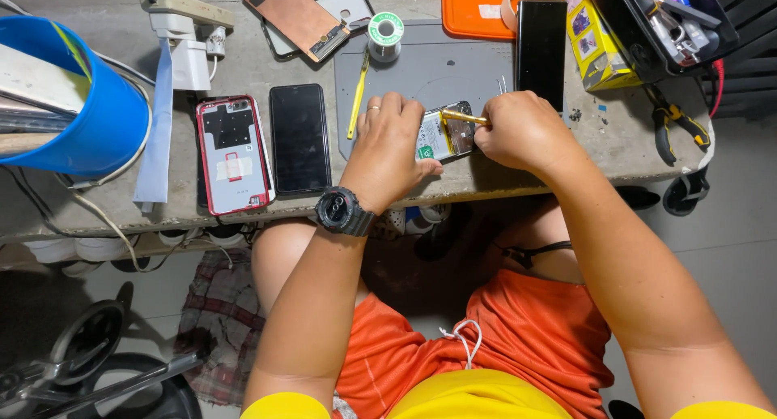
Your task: Reassembling a mobile phone by installing the battery and internal components using a screwdriver.
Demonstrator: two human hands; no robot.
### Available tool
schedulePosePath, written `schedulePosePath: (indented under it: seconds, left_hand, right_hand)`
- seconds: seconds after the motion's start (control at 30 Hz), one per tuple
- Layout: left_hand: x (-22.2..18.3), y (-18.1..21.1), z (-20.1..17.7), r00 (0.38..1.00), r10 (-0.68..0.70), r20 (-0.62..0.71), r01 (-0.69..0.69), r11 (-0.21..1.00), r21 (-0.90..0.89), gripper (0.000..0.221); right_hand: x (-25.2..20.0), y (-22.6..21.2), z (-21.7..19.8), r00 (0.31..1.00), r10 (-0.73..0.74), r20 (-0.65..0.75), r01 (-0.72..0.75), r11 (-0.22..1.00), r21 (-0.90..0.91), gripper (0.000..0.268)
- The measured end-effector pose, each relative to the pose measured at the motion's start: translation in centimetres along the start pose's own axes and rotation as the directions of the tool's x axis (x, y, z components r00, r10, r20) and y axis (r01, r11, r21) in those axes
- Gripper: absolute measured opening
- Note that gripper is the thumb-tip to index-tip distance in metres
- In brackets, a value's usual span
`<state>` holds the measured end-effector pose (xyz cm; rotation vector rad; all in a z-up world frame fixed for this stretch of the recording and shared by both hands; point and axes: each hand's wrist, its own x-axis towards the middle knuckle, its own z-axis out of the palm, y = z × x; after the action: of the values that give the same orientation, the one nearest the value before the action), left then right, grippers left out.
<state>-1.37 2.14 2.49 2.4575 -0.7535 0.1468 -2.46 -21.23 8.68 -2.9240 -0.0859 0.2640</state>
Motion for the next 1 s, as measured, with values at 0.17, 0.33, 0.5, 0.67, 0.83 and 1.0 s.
schedulePosePath:
  seconds: [0.17, 0.33, 0.5, 0.67, 0.83, 1.0]
  left_hand:
    - [0.1, -0.6, 0.4, 1.000, -0.017, 0.021, 0.017, 1.000, -0.018, 0.082]
    - [0.2, -0.7, 0.1, 0.998, -0.036, 0.057, 0.037, 0.999, -0.017, 0.082]
    - [0.2, -0.3, -0.8, 0.995, -0.049, 0.090, 0.049, 0.999, 0.000, 0.079]
    - [0.4, 0.2, -1.4, 0.993, -0.052, 0.109, 0.051, 0.999, 0.013, 0.079]
    - [0.2, 0.2, -1.4, 0.993, -0.041, 0.109, 0.040, 0.999, 0.015, 0.079]
    - [0.1, 0.3, -1.4, 0.997, -0.012, 0.081, 0.004, 0.996, 0.094, 0.078]
  right_hand:
    - [0.1, 0.3, 0.4, 1.000, -0.010, -0.024, 0.011, 1.000, 0.029, 0.024]
    - [-0.1, 1.3, 1.3, 0.999, 0.012, -0.034, -0.007, 0.989, 0.148, 0.026]
    - [-0.2, 2.5, 2.5, 0.996, 0.042, -0.072, -0.018, 0.951, 0.308, 0.021]
    - [0.1, 3.6, 3.3, 0.996, 0.036, -0.086, -0.002, 0.932, 0.362, 0.019]
    - [-1.2, 3.6, 2.9, 0.991, 0.045, -0.129, 0.022, 0.881, 0.473, 0.023]
    - [-1.5, 4.9, 4.9, 0.908, 0.062, -0.415, 0.363, 0.380, 0.851, 0.025]
